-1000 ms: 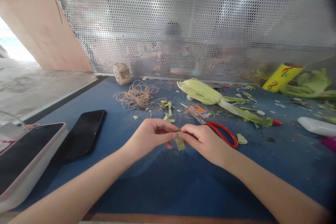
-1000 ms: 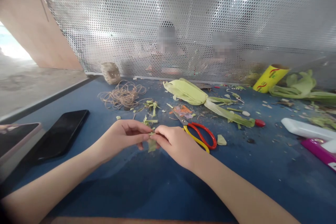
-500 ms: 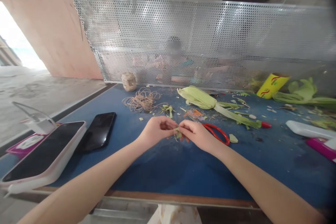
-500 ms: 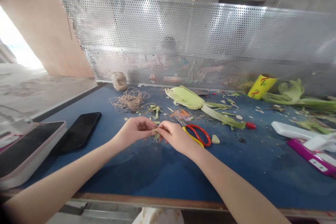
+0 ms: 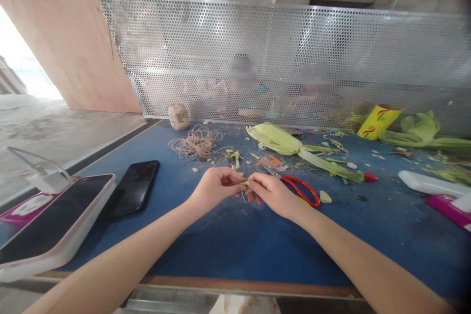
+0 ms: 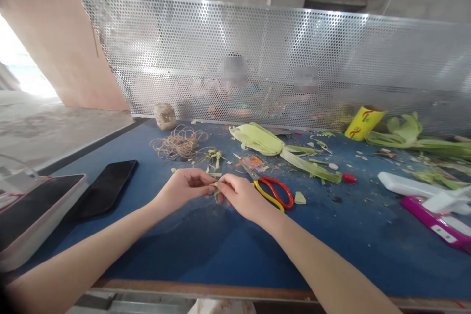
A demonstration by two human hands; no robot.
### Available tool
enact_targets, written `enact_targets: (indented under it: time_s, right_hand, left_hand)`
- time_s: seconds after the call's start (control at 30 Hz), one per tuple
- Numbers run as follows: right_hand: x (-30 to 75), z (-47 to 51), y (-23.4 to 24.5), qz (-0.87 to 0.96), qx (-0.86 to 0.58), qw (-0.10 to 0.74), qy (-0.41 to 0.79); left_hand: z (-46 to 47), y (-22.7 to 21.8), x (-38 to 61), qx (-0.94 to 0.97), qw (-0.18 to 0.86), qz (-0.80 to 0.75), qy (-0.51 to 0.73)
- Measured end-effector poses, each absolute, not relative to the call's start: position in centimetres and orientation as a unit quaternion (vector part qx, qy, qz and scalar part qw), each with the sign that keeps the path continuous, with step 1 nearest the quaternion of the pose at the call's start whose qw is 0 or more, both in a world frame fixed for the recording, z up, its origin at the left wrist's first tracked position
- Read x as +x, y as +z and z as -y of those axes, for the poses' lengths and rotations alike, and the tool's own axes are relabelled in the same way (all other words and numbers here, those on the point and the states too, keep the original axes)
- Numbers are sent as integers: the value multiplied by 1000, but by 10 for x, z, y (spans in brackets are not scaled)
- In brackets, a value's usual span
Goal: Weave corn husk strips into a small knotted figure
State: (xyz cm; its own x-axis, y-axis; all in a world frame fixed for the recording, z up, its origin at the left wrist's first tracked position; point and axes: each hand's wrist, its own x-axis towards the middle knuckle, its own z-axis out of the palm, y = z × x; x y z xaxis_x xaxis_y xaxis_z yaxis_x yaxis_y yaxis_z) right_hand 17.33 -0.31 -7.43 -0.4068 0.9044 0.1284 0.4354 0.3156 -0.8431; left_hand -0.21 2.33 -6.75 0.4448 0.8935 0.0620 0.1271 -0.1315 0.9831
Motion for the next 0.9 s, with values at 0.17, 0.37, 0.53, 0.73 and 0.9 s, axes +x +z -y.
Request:
enact_targets:
  time_s: [0.17,0.37,0.53,0.73,0.9]
  right_hand:
    - [174,3,-75,747,-446,309,383]
    - [173,2,-77,743,-456,311,378]
    - [172,6,-73,743,-465,312,368]
    - [172,14,-66,774,-491,269,295]
    - [172,14,-67,777,-506,253,277]
  left_hand:
    - [-22,-66,0,660,535,-389,356]
    - [-23,-67,-3,676,533,-388,330]
    - [-22,-67,-3,679,540,-382,318]
    - [-17,-64,0,725,404,-442,340]
    - [-11,-61,1,761,338,-446,328]
